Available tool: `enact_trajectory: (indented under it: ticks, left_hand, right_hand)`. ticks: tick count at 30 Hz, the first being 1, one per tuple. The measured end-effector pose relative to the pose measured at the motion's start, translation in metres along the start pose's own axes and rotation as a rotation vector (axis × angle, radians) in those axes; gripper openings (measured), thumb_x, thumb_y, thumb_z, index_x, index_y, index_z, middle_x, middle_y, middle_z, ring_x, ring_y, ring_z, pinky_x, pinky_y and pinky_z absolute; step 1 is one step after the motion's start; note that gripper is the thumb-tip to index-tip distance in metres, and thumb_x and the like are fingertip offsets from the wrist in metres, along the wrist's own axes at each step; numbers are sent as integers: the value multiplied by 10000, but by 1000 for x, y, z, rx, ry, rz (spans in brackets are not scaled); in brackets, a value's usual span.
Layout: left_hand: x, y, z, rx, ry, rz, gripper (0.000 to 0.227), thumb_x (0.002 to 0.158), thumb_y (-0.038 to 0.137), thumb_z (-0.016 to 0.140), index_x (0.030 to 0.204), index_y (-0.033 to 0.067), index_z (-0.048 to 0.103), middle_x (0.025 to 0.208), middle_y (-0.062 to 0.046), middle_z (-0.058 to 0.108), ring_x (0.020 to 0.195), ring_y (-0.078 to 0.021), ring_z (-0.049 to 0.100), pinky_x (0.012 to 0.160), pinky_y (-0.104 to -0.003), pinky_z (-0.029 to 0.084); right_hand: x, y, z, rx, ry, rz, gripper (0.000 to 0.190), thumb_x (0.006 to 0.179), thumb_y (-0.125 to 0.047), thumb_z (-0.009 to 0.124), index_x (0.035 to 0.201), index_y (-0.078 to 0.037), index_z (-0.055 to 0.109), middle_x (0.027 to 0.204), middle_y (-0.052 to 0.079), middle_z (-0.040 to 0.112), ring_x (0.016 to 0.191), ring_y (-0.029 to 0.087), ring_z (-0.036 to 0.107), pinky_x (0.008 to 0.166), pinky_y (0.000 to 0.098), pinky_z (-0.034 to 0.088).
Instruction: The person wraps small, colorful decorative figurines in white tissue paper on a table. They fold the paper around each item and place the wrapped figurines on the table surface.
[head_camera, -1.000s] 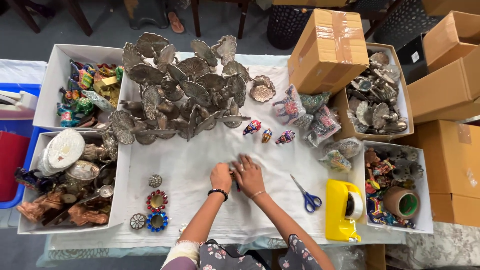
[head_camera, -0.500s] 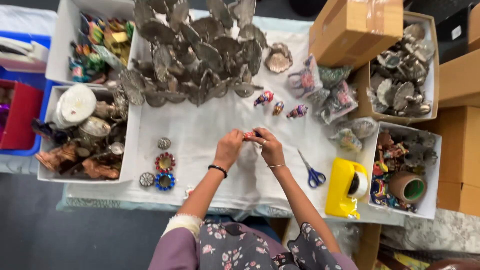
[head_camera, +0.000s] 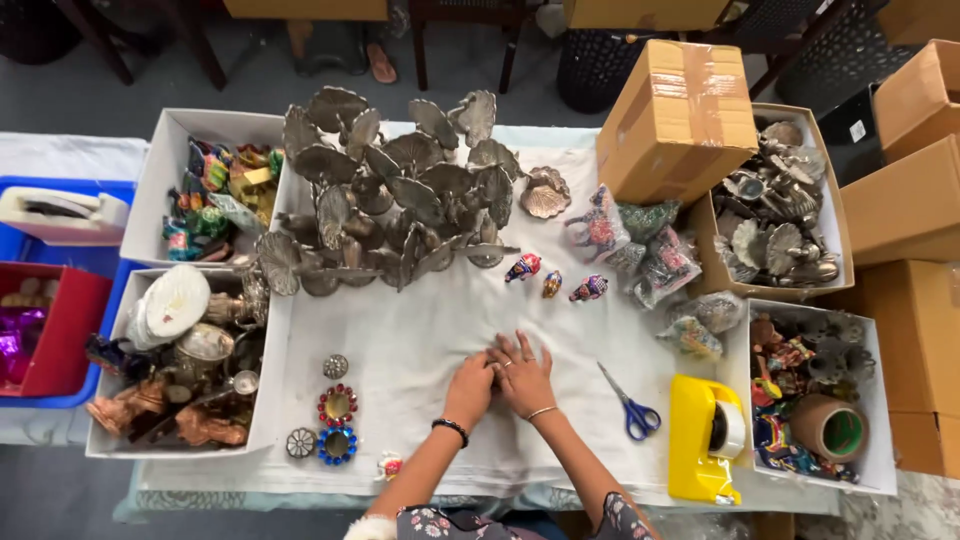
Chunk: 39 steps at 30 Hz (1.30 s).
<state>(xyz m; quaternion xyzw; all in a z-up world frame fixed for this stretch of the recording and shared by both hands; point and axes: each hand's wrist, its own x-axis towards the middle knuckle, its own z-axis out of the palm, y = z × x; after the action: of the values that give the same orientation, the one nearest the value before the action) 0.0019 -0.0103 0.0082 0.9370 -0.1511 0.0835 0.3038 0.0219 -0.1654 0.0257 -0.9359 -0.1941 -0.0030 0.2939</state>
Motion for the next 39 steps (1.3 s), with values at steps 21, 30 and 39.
enact_trajectory:
  ticks: [21, 30, 39]
  left_hand:
    - [27, 35, -13, 18, -96, -447, 47, 877, 64, 620, 889, 35, 656, 1133, -85, 567, 1032, -317, 589, 846, -440, 537]
    - [8, 18, -5, 48, 53, 1, 235, 770, 61, 648, 1000, 11, 648, 1189, -165, 596, 1061, -349, 578, 909, -413, 523]
    - [3, -28, 16, 46, -166, 48, 176, 1060, 196, 567, 1053, 67, 687, 944, -129, 679, 905, -323, 654, 794, -453, 530]
  right_hand:
    - [19, -17, 46, -297, 255, 434, 534, 1024, -417, 410, 1548, -312, 428, 1665, -23, 281, 1547, 280, 169, 1126, 621, 124]
    - [22, 34, 55, -165, 390, 491, 575, 998, -357, 531, 1534, -172, 440, 1613, 111, 408, 1506, 343, 326, 1125, 580, 252]
    - [44, 34, -12, 1236, 761, 627, 389, 1052, -181, 626, 1424, -71, 601, 1198, 120, 745, 958, 156, 670, 768, 292, 530]
